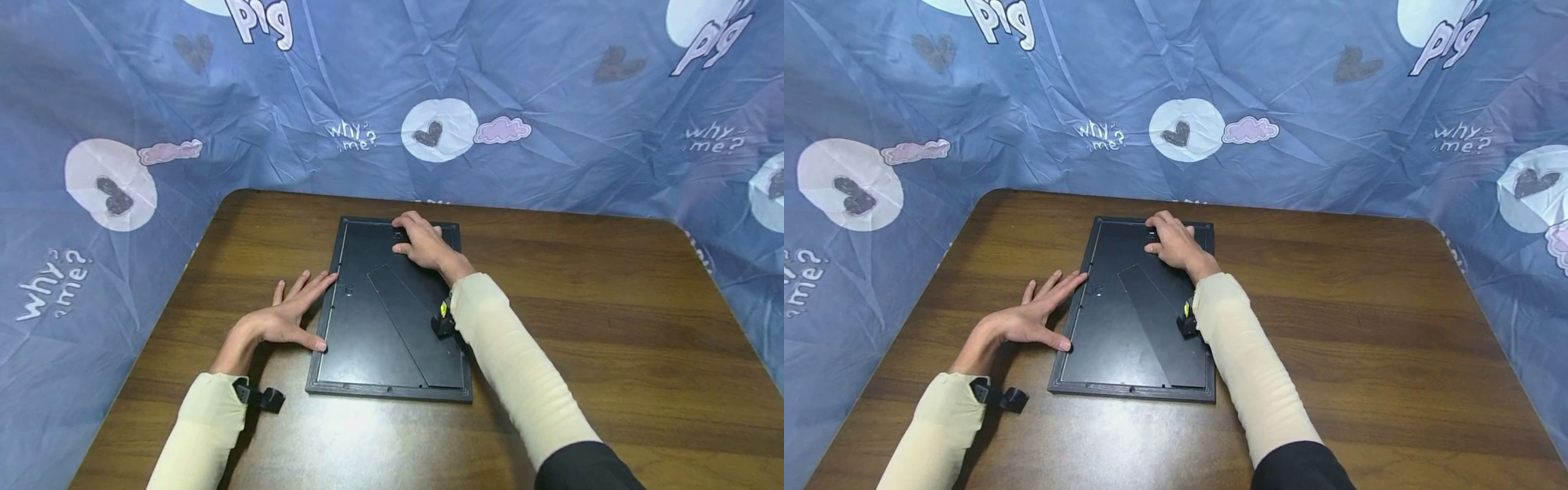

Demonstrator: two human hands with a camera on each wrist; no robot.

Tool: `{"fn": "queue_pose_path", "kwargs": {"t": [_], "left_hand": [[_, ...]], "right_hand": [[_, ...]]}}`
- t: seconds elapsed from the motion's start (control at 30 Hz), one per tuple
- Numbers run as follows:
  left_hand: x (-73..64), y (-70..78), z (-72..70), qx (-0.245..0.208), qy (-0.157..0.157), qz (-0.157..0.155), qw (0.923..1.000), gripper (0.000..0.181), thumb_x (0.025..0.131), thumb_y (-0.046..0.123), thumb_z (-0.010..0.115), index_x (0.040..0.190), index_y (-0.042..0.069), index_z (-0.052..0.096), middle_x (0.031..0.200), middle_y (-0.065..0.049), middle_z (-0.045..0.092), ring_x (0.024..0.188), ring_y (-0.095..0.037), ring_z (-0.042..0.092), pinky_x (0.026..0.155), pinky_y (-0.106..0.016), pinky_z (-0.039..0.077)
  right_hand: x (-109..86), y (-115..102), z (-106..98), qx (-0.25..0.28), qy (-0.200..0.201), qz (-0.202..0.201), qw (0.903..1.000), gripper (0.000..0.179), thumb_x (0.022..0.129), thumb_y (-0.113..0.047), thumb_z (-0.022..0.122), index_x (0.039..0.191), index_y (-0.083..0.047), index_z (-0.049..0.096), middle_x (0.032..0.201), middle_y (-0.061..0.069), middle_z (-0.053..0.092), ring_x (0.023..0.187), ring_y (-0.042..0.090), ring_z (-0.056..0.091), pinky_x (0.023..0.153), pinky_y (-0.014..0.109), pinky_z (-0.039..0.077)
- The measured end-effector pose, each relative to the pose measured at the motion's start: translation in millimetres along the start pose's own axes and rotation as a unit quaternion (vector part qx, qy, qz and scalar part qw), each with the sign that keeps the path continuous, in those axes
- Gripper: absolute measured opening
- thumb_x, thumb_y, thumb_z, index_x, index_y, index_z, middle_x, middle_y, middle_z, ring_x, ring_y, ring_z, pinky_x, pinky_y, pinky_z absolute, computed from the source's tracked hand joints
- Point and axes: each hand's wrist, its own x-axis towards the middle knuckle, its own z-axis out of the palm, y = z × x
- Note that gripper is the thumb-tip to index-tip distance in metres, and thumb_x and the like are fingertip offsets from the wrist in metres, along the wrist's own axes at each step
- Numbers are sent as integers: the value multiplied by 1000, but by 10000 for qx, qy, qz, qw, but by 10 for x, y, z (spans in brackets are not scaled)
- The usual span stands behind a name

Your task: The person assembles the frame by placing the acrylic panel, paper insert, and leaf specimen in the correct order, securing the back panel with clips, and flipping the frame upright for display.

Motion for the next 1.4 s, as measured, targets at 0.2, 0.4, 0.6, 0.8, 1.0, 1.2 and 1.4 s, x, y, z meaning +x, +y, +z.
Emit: {"fn": "queue_pose_path", "kwargs": {"t": [0.2,0.4,0.6,0.8,1.0,1.2,1.4], "left_hand": [[-2,1,-12,6,-21,-24,10000,125,71,57,84,163,25,5,171,-16,-3,155,-44,-17,112,-73,-20],[-2,-3,7,35,-20,-60,10000,125,71,57,83,163,25,4,171,-15,-3,155,-43,-17,112,-73,-20],[-16,-11,30,-31,14,-65,10000,125,71,57,84,163,25,5,171,-16,-2,155,-44,-17,112,-73,-20],[-2,0,2,27,-23,-84,10000,125,71,57,84,163,26,4,171,-15,-3,155,-43,-19,112,-72,-21],[10,5,-1,40,-28,-54,10000,126,70,58,84,163,25,4,171,-16,-3,155,-44,-17,112,-73,-20],[8,11,2,1,-53,-41,10000,126,70,58,84,163,23,5,171,-16,-3,155,-44,-18,112,-73,-20],[3,10,-7,-45,-26,1,10000,127,70,59,84,163,23,5,171,-16,-2,155,-44,-17,112,-73,-20]], "right_hand": [[27,-30,-3,-3,31,44,10000,51,97,-26,65,142,-9,47,152,10,42,143,27,40,103,56,35],[24,-23,11,44,123,4,9999,50,97,-25,66,141,-9,49,150,10,44,141,26,42,101,56,36],[28,-42,20,104,46,58,9999,49,97,-25,66,140,-10,49,151,9,43,142,26,42,103,56,34],[34,-39,9,101,78,101,9999,48,97,-25,66,139,-10,49,148,9,44,140,26,44,101,55,34],[20,-33,11,194,130,152,9996,47,96,-24,67,139,-10,50,147,9,45,137,27,46,102,55,34],[9,-45,14,187,170,138,9996,47,96,-24,67,138,-10,51,147,9,45,137,28,47,101,54,34],[13,-67,10,127,181,178,9996,46,96,-24,67,137,-11,51,146,9,45,137,27,47,101,53,34]]}}
